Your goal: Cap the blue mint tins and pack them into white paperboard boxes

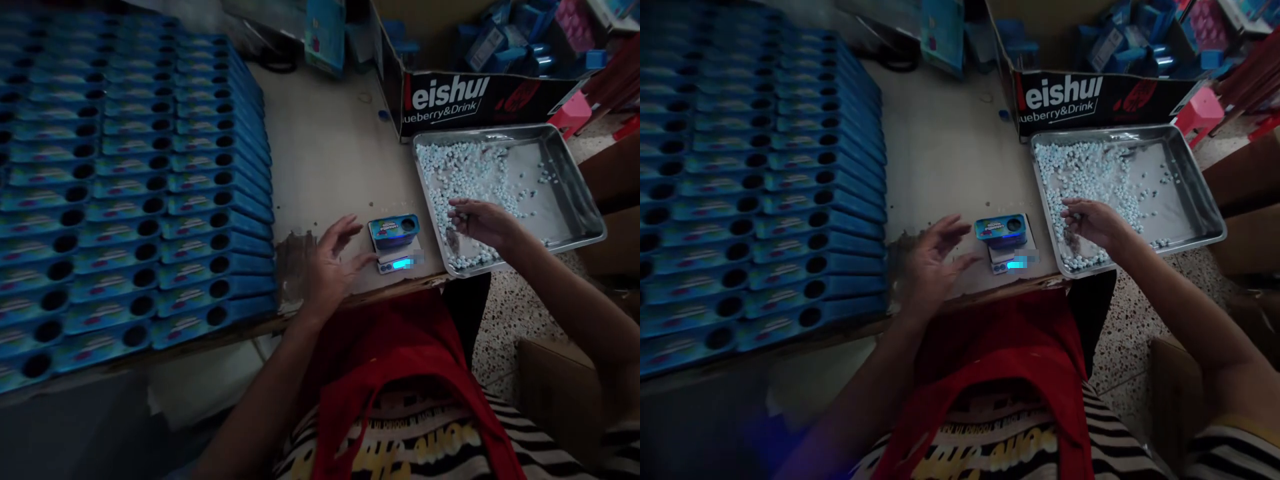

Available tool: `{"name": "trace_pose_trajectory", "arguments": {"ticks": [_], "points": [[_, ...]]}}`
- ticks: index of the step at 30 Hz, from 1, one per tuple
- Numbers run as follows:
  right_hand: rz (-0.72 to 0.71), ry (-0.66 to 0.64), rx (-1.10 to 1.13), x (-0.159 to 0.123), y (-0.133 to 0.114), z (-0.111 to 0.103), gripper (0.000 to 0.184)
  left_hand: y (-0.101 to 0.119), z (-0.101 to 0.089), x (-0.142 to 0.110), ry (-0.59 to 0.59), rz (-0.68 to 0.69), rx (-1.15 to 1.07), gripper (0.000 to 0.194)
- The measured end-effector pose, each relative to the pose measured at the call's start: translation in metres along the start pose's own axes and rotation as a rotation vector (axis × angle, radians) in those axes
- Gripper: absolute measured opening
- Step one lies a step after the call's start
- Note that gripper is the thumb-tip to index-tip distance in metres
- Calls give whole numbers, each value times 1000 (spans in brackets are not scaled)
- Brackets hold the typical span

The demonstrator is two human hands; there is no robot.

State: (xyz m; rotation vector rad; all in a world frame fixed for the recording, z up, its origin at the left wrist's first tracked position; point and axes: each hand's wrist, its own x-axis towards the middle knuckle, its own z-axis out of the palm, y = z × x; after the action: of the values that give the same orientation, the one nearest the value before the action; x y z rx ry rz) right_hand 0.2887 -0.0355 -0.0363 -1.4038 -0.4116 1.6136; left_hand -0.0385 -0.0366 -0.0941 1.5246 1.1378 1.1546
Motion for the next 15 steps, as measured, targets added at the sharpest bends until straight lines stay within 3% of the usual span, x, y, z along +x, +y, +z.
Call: {"name": "trace_pose_trajectory", "arguments": {"ticks": [5,9,13,15], "points": [[-25,91,-95,-12,-20,-12,17,23,-42,-23,106,71,297,47],[-68,88,-237,-26,-40,3,13,40,-45,-25,174,291,456,37],[-105,15,-326,-44,-49,32,9,45,-43,-17,202,528,571,42],[-87,-16,-344,-51,-49,45,10,45,-44,-13,190,578,589,45]]}}
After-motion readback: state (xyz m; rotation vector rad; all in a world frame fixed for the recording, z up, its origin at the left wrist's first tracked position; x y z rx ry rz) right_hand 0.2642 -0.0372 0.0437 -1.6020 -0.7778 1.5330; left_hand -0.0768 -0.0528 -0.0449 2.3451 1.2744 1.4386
